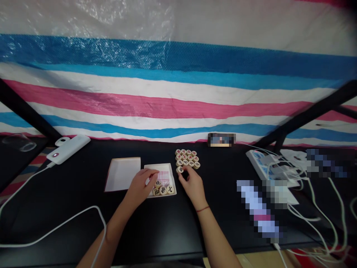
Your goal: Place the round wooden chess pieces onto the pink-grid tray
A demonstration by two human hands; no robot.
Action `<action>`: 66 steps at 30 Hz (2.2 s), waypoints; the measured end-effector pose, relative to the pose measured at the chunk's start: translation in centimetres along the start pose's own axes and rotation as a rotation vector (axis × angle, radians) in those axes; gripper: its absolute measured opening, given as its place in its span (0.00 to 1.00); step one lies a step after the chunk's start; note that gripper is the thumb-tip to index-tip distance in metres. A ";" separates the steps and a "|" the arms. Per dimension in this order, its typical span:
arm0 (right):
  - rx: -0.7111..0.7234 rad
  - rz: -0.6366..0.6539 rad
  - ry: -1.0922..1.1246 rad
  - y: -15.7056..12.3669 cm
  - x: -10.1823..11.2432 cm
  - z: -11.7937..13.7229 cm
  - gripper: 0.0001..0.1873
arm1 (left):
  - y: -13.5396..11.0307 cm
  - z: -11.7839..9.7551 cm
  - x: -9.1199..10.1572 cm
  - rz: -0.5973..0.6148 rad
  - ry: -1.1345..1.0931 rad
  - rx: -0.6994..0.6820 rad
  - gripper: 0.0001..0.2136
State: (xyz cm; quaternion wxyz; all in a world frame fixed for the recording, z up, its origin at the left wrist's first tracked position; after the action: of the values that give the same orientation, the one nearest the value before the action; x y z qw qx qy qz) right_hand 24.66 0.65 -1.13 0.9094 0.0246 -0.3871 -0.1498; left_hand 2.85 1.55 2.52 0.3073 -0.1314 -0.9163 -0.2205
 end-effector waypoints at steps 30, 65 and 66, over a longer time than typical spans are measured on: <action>0.399 0.292 0.001 -2.9 -1.0 5.8 0.03 | -1.3 -0.9 -1.0 0.416 0.379 -0.125 0.10; 0.266 -0.208 0.213 -1.1 2.7 3.3 0.12 | -0.4 0.4 -0.9 -0.134 -0.383 0.130 0.10; 0.185 -0.251 0.175 -0.6 3.1 2.2 0.12 | -0.4 0.7 -0.8 -0.176 -0.422 0.141 0.11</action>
State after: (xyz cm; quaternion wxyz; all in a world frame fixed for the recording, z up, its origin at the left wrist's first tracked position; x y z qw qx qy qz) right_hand 24.97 -0.67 2.43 0.9077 0.1692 -0.3126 -0.2232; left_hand 2.96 1.46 1.42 0.0971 -0.0723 -0.9813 -0.1495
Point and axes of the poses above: each hand's wrist, its own y-axis towards the middle knuckle, its own x-axis out of the back of the hand, z = x × y, the point moved 5 cm from there along y, towards the middle knuckle, and after that the axes turned 9 degrees about -x, right-handed, at the moved point
